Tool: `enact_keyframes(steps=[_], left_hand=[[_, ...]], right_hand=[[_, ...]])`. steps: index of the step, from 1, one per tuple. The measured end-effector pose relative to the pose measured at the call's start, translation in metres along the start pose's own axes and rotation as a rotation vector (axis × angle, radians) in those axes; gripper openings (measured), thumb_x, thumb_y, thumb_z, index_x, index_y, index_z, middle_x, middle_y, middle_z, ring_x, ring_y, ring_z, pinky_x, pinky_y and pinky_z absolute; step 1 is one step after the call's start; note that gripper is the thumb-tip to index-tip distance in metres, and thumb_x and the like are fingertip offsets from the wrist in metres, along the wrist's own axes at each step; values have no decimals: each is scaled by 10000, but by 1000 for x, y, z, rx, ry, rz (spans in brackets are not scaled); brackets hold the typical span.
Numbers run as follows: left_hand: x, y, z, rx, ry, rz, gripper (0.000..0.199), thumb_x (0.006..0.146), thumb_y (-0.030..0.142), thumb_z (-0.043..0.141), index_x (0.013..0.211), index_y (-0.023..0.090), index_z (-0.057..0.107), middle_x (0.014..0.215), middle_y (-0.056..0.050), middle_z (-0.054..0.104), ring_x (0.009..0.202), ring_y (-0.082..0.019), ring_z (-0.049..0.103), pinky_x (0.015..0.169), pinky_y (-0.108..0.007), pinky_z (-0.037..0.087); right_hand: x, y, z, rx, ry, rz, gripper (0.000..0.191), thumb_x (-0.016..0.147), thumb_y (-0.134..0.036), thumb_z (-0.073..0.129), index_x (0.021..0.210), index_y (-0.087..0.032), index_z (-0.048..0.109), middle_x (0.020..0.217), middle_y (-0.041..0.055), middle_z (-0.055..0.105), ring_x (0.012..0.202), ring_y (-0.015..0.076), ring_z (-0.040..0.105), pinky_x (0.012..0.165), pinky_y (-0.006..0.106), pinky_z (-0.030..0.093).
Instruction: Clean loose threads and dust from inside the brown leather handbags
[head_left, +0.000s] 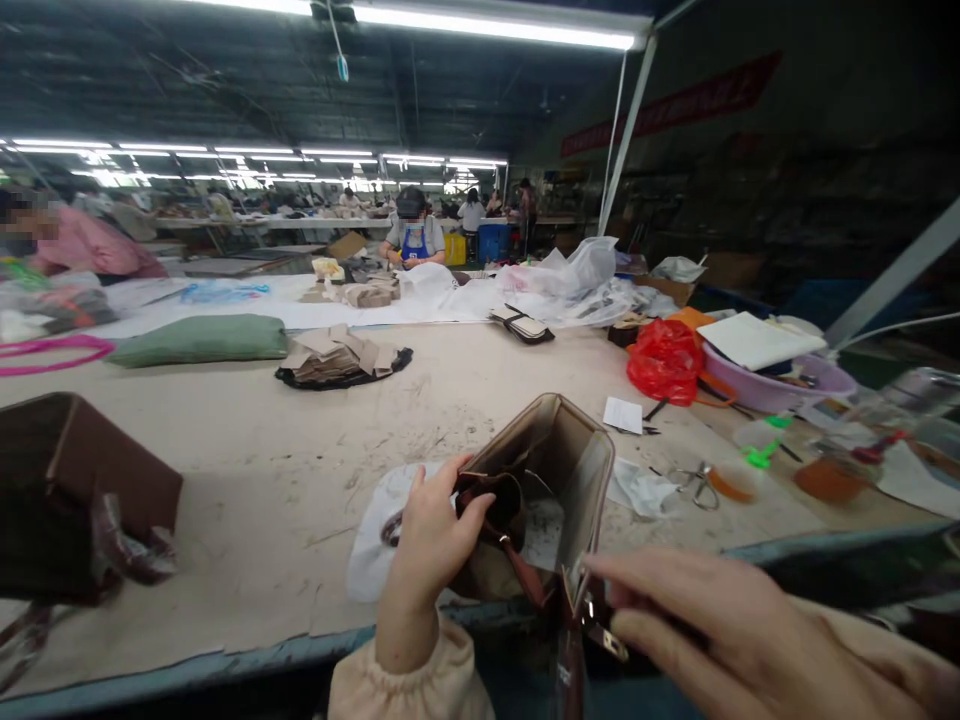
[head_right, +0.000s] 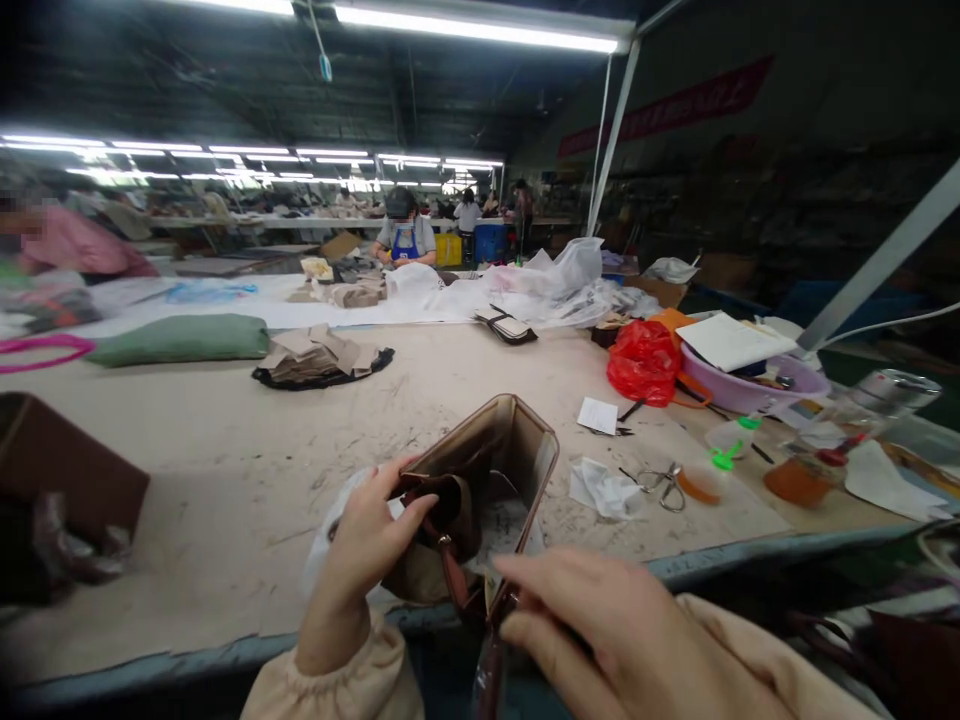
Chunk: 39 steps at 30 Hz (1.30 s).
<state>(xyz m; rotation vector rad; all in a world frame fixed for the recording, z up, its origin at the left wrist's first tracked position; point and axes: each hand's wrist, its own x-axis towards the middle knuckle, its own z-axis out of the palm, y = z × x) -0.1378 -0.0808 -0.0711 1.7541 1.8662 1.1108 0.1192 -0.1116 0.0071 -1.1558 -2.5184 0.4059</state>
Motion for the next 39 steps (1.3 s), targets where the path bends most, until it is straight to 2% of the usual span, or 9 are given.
enact_keyframes(steps=[4,8,12,19,25,28,32,35,39], left_hand=[[-1,4,1,-11,31,8,349,782,228,609,1130,219,571,1059,-28,702,1013,-221,619,1127,-541,192],[-2,5,3,-25,43,22,338,791,216,596,1128,223,568,1086,-22,694,1028,-216,615,1124,-527,207],[-3,2,5,-7,36,28,313,813,205,561,1126,219,573,1104,-27,690,1031,-227,611,1094,-531,263],[-4,0,7,2,41,38,302,826,211,549,1125,190,581,1094,-50,692,1042,-238,604,1057,-523,328],[-4,4,9,2,50,32,301,823,183,548,1121,179,587,1108,-54,690,1045,-240,605,1032,-496,364],[-4,5,9,-31,35,24,285,827,156,529,1099,204,598,1090,-39,697,1034,-228,612,1015,-469,382],[-4,5,9,-72,17,43,251,828,143,529,1036,239,632,1024,-22,714,955,-211,638,972,-435,413],[-3,5,10,-93,49,44,210,839,174,544,1001,248,654,988,-13,724,928,-201,645,954,-411,422],[1,4,12,-91,85,26,172,836,241,589,989,260,664,987,2,729,945,-196,645,1029,-448,345]], right_hand=[[72,-9,-6,-126,-43,-13,349,883,-434,518,1173,-257,599,1042,41,686,931,198,645,811,315,521],[105,-17,12,-327,-141,25,370,862,-521,502,928,-187,647,865,79,689,820,260,657,710,373,501],[104,-26,27,-418,-170,67,419,876,-553,445,823,-180,630,773,85,684,743,282,663,615,363,469],[105,-25,42,-435,-159,90,262,885,-429,480,825,-202,598,762,57,677,716,255,658,598,331,435],[111,-17,41,-538,-233,104,257,910,-269,421,773,-203,627,744,47,680,671,203,649,555,281,389],[112,-14,33,-569,-215,79,273,914,-219,399,796,-213,645,748,36,681,669,187,646,544,270,370],[121,-6,21,-586,-192,71,266,901,-268,442,777,-215,671,753,38,690,704,190,648,571,272,373],[129,0,17,-477,-210,52,296,910,-335,447,792,-227,696,765,30,702,740,166,646,636,257,396],[131,5,20,-350,-210,22,314,897,-438,472,818,-239,703,765,11,700,718,146,633,617,237,392]])
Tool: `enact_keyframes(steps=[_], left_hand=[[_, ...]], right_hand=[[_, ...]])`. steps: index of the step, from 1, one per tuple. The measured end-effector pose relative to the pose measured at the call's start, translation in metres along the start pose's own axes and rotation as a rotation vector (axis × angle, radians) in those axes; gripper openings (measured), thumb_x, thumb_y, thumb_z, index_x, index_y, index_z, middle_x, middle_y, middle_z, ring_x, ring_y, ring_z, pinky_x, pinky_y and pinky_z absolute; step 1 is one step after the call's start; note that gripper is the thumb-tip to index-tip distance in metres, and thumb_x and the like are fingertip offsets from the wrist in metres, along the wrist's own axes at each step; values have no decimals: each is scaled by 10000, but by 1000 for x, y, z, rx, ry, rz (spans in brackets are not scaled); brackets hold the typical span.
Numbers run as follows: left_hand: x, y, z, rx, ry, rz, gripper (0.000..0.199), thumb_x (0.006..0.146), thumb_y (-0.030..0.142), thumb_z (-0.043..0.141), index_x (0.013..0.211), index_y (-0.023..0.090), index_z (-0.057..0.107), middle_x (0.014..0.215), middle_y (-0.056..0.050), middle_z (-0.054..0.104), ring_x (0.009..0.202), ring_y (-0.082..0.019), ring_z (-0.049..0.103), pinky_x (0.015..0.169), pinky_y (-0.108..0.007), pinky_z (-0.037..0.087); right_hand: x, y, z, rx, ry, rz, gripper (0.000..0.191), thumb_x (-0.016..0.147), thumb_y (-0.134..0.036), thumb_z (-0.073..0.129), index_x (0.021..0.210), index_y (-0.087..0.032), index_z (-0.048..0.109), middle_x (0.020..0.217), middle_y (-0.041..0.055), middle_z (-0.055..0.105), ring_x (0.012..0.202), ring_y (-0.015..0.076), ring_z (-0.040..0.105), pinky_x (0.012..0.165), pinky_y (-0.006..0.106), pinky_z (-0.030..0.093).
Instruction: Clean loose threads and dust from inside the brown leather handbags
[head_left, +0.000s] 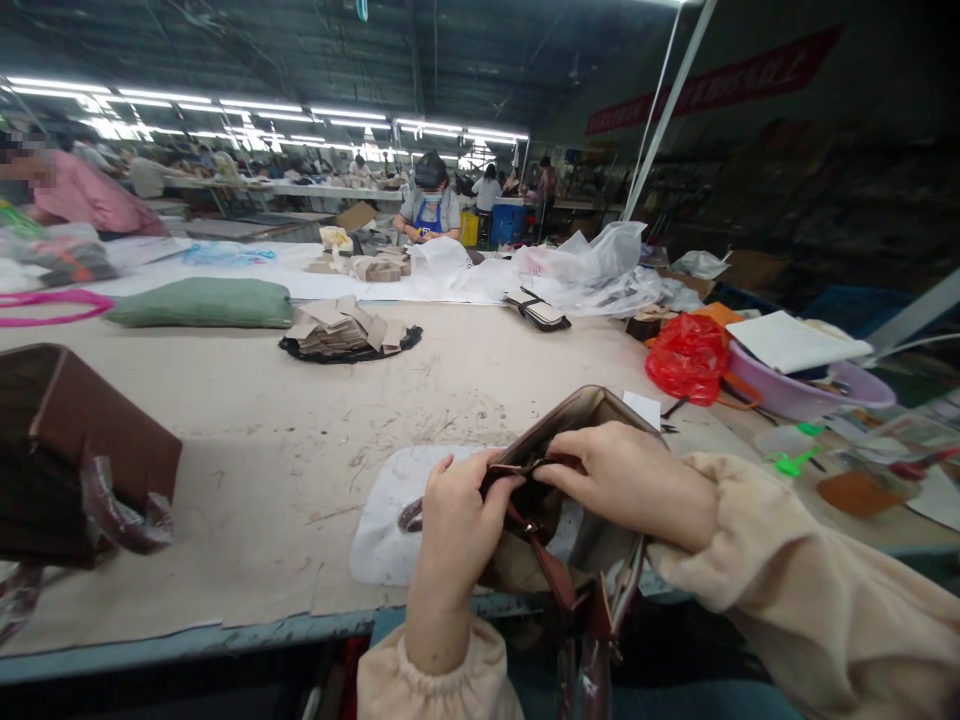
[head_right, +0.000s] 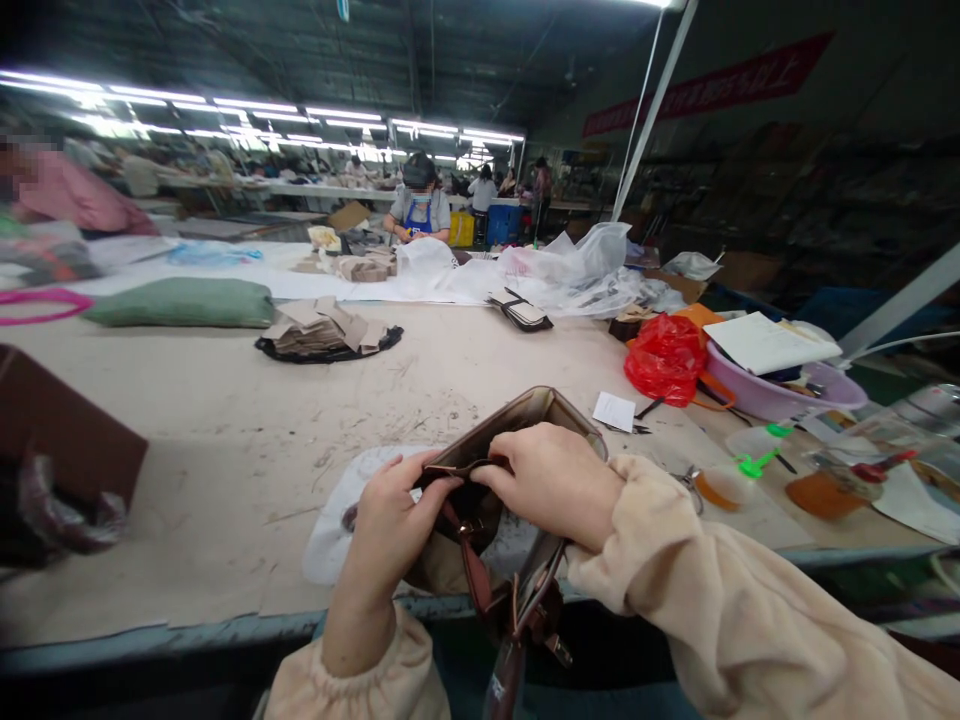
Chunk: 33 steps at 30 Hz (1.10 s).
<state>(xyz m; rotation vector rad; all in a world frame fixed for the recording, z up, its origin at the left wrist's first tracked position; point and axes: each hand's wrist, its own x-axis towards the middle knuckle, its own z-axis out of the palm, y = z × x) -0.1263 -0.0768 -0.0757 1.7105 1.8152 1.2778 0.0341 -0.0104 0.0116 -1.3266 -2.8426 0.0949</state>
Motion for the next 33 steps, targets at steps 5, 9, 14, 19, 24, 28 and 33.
enact_keyframes(steps=[5,9,14,19,24,28,33], left_hand=[[2,0,3,25,57,-7,192,832,282,606,1020,266,645,1013,15,728,953,-192,647,1087,-503,244],[3,0,4,13,81,-8,168,847,279,585,997,260,657,990,21,733,918,-178,653,1086,-484,262],[4,0,6,31,95,-23,167,861,304,554,940,249,690,879,5,747,819,-177,667,1082,-470,289],[6,0,10,59,117,-32,191,871,327,534,929,251,699,757,15,740,744,-166,666,1080,-459,301],[7,3,12,82,128,-32,188,874,324,527,893,242,695,757,19,736,728,-159,655,1078,-459,298],[7,5,13,93,137,-21,175,876,307,524,855,238,683,766,29,730,713,-149,644,1084,-462,286],[8,3,16,105,167,-19,163,871,287,525,915,245,676,818,28,731,745,-153,650,1108,-485,254]], right_hand=[[2,3,6,1,87,-68,320,914,-432,465,810,-241,700,792,4,693,764,144,621,659,241,382],[6,5,7,-101,135,-75,361,924,-419,453,722,-215,671,736,10,666,724,152,609,601,259,344],[10,6,7,-167,161,-83,334,926,-400,447,758,-204,659,768,26,667,733,177,623,572,277,332],[13,7,7,-167,163,-86,317,932,-381,436,795,-198,656,808,41,675,760,195,633,561,279,339],[16,10,8,-152,170,-102,304,929,-368,449,793,-186,651,816,48,677,775,199,635,555,275,340],[18,11,9,-126,189,-113,294,926,-351,459,780,-177,645,809,52,680,770,195,635,543,265,327],[18,11,9,-108,196,-117,306,937,-346,437,794,-174,646,815,53,678,763,191,634,548,256,347]])
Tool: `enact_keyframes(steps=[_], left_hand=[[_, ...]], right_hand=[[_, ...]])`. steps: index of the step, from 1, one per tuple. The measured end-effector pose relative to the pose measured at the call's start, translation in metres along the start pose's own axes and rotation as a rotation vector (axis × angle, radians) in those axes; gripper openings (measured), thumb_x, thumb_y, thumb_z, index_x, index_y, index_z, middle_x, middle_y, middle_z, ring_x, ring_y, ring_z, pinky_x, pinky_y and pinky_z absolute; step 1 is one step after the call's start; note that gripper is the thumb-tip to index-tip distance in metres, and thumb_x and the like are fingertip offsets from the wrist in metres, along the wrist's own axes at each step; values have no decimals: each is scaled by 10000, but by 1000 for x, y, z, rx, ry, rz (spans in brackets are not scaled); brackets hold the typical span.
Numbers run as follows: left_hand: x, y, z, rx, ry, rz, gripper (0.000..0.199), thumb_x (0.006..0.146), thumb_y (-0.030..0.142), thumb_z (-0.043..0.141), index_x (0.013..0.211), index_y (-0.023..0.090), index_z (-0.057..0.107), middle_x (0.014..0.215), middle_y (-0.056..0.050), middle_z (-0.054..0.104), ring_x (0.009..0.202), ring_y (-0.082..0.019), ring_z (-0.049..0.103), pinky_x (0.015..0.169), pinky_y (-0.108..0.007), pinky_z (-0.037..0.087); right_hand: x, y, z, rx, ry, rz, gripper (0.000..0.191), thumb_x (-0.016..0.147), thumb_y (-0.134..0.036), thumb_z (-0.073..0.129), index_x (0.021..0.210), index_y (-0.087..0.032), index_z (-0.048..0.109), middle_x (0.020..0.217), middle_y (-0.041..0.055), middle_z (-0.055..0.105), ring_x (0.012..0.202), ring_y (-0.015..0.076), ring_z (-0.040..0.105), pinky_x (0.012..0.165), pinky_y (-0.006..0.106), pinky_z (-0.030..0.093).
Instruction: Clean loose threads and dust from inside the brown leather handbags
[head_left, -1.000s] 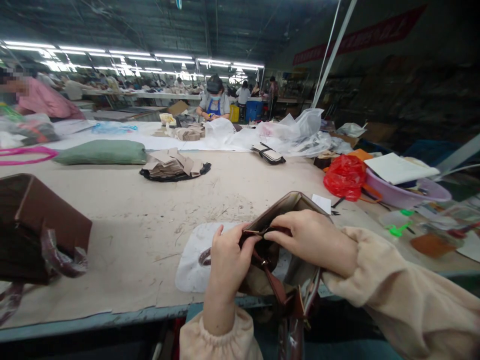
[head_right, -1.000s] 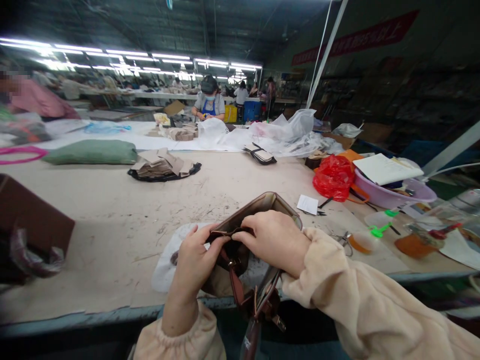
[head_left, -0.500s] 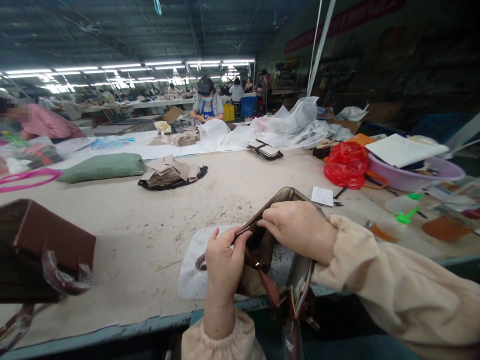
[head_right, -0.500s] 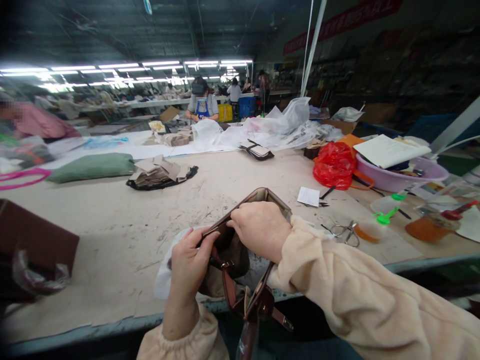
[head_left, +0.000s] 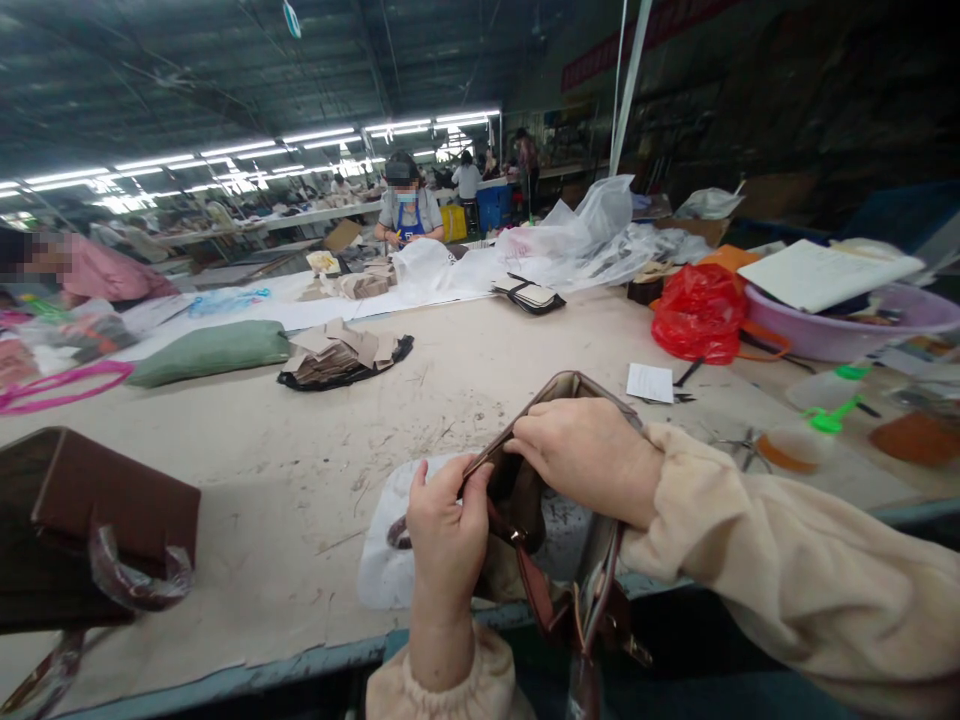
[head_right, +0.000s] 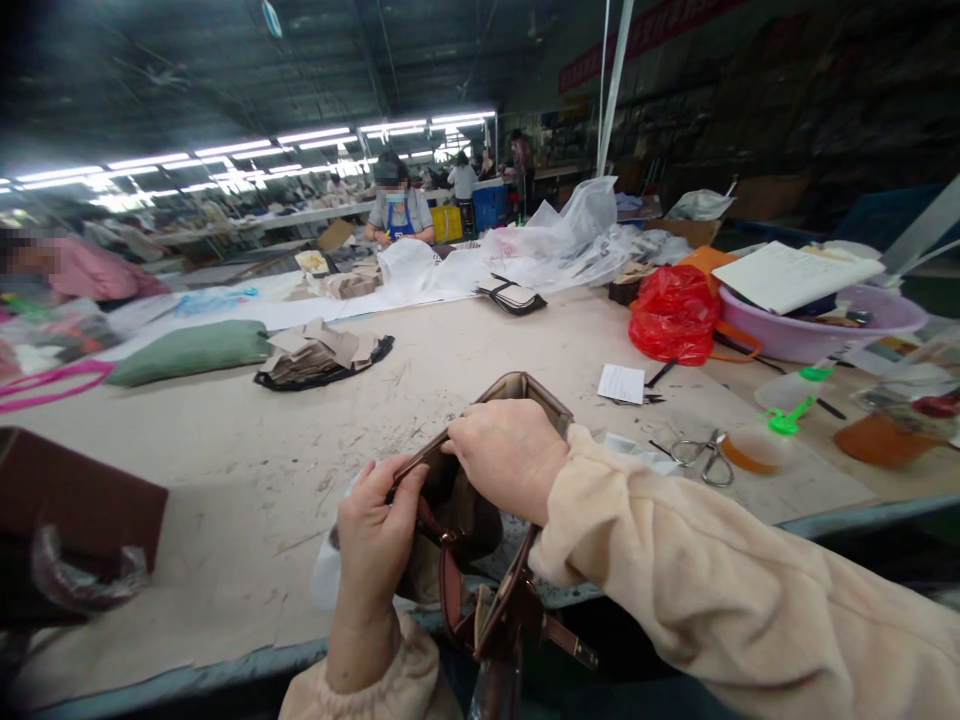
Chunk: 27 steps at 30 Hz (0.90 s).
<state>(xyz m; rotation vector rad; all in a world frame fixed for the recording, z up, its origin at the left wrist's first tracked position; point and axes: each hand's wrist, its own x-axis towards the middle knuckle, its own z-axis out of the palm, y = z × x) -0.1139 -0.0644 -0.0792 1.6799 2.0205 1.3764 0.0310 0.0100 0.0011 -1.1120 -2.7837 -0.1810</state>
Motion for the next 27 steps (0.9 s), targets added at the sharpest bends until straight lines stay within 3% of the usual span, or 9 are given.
enact_keyframes(steps=[9,16,21,27], left_hand=[[1,0,3,11,-13,12,217,873,273,492,980,265,680,867,20,736,782,-162,659,1124,-557,202],[0,1,-2,66,-66,34,232,892,283,459,982,239,669,809,22,724,732,-150,642,1140,-543,174],[4,13,-8,159,-131,102,227,855,330,537,1041,268,651,992,-9,725,912,-215,650,1116,-582,171],[11,19,-1,217,-74,68,209,877,312,514,972,283,697,963,-17,741,894,-224,665,1086,-576,221]], right_hand=[[3,0,0,30,-25,2,304,943,-321,418,821,-174,654,844,66,685,808,201,639,597,262,401],[3,1,-2,75,-13,8,308,935,-308,421,810,-173,668,833,66,684,804,211,649,587,275,415],[3,0,-7,114,-43,26,282,920,-295,456,817,-164,683,849,84,690,818,207,649,617,264,435],[3,4,-8,109,-54,30,298,906,-290,436,811,-157,685,850,93,699,808,222,653,616,274,454]])
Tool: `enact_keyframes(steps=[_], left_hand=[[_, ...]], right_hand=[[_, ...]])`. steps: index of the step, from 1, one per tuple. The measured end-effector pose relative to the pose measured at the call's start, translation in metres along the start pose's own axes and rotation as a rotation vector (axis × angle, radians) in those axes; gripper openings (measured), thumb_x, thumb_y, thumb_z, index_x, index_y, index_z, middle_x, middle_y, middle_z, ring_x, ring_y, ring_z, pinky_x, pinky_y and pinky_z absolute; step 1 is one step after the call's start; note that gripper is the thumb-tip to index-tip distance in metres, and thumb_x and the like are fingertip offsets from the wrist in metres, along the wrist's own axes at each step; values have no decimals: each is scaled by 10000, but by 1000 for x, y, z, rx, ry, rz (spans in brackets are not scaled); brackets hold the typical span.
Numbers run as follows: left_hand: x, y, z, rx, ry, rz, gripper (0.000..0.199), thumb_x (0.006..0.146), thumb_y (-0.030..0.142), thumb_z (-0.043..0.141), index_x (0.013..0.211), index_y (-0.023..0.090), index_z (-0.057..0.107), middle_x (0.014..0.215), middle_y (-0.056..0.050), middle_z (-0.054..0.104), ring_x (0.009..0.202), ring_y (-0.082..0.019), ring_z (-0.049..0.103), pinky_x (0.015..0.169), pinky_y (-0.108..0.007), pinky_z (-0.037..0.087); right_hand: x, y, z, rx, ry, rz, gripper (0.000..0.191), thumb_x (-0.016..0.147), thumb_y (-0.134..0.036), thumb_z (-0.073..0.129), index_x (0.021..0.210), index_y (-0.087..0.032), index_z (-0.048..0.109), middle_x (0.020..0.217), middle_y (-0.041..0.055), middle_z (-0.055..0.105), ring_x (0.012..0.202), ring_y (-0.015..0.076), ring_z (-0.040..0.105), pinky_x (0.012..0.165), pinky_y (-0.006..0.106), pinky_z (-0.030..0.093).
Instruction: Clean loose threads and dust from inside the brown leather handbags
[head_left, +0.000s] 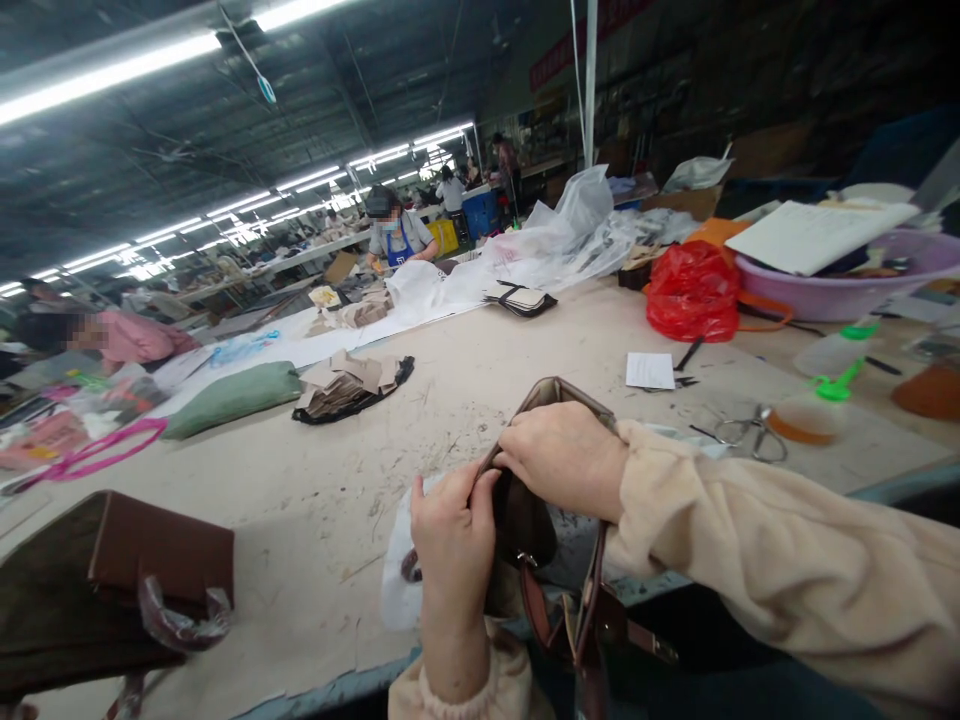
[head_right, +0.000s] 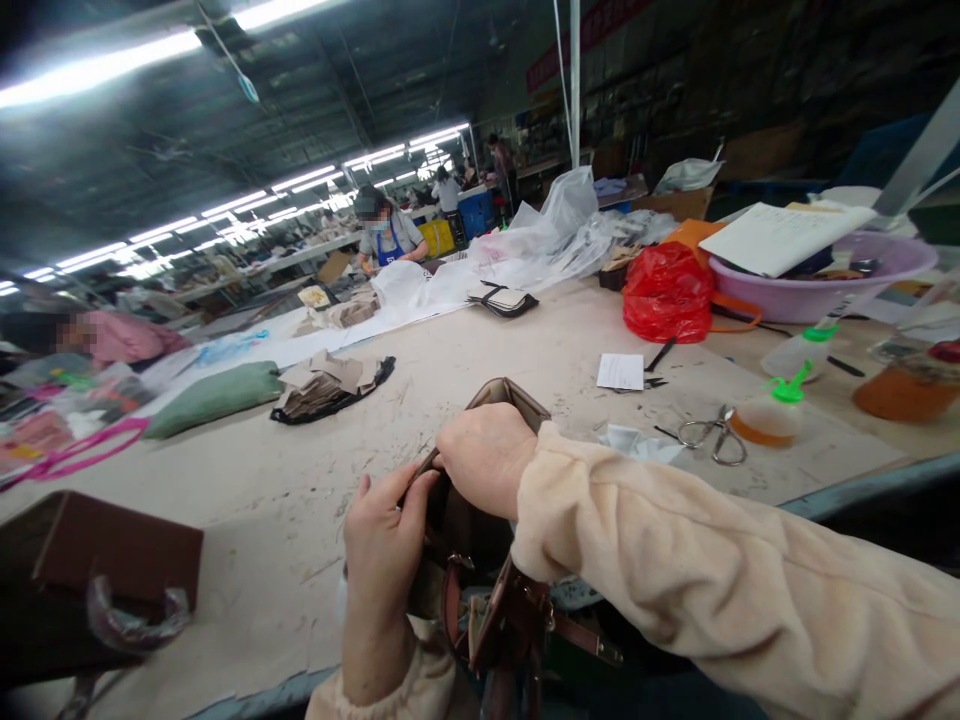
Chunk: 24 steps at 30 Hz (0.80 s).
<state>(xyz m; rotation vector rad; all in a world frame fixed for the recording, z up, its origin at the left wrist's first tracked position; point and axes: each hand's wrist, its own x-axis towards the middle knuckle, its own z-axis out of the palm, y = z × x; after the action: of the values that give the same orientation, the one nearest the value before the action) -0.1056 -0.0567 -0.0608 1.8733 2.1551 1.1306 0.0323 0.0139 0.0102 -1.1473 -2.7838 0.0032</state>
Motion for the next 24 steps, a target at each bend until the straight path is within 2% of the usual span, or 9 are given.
enact_keyframes(steps=[4,8,12,15,18,24], left_hand=[[1,-1,6,12,48,0,200,880,308,513,898,252,704,890,-12,740,838,-203,658,1066,-531,275],[1,0,6,-9,61,5,203,888,289,503,882,231,698,881,-14,734,825,-188,649,1015,-454,354],[0,-1,5,-21,55,19,206,896,283,497,897,216,692,860,-17,721,811,-178,637,843,-335,446],[0,-5,4,-30,31,43,211,899,300,500,927,212,689,876,-21,716,819,-170,632,753,-281,450],[0,-7,4,-45,13,49,217,901,315,501,947,212,686,867,-21,715,817,-166,637,729,-262,450],[-2,-6,1,-32,5,34,223,905,326,489,905,214,682,831,-18,725,791,-166,647,696,-256,447]], right_hand=[[-2,6,1,1,-22,22,333,834,-402,490,776,-145,693,800,121,696,787,266,658,622,315,474],[-5,8,1,-22,-94,8,248,776,-303,502,738,-146,691,723,119,687,712,268,661,576,322,473],[-7,8,-4,-56,-135,-7,227,762,-238,485,728,-152,692,703,114,684,689,260,661,557,312,469],[-8,11,-11,-94,-131,11,248,794,-215,458,746,-158,695,741,110,688,701,255,658,569,317,474],[-4,15,-15,-110,-141,35,264,828,-229,448,771,-170,699,800,100,696,736,250,655,591,319,477],[7,22,-9,-114,-97,67,288,842,-345,478,829,-193,722,847,101,703,817,280,650,640,347,474]])
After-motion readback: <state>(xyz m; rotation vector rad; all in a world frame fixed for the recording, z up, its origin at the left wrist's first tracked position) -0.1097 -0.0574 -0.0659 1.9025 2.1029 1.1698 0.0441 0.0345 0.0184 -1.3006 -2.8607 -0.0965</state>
